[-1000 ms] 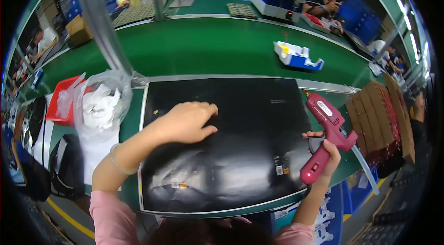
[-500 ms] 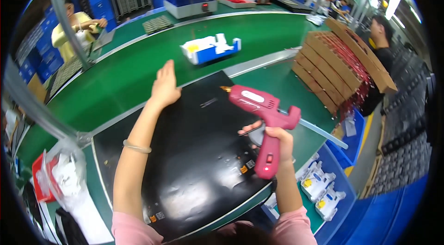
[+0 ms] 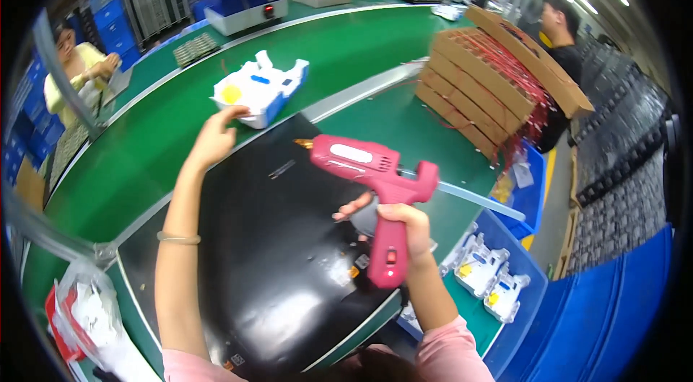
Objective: The person assembles electronic components by applying hot glue from a glue gun to an electronic housing.
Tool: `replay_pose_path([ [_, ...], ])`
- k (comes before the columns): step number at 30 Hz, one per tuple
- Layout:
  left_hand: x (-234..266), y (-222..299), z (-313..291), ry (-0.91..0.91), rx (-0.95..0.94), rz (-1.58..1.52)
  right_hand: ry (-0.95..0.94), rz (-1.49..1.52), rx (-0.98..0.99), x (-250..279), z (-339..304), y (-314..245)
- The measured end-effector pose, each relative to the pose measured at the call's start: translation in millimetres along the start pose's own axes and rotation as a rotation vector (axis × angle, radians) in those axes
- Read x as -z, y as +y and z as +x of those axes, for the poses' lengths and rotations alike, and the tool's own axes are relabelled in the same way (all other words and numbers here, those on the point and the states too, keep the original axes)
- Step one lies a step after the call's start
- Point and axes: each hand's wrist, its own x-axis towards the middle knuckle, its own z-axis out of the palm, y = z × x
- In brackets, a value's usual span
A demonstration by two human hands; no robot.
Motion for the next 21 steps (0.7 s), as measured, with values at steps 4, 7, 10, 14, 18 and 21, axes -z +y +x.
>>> replay_pose_path([
  [4,2,0,-2,0.236,-0.162,0.232,0.013,0.053,0.016,4,-5,-1],
  [7,19,-33,-4,0.304,-0.063,0.436,0.009,0.071,0.031,3,-1,3],
  [10,30,-56,-16,0.15,0.019,0.729,0.015,0.067,0.023,1,0,3],
  [14,31,-67,-21,0.092,-0.124,0.816,0.116,0.033,0.077,-4,0,6],
  [18,24,-65,-16,0.116,-0.196,0.843,0.106,0.041,0.041,-5,0,2],
  [21,19,-68,-16,0.098,-0.172,0.883,0.09,0.017,0.039,-1,2,3],
])
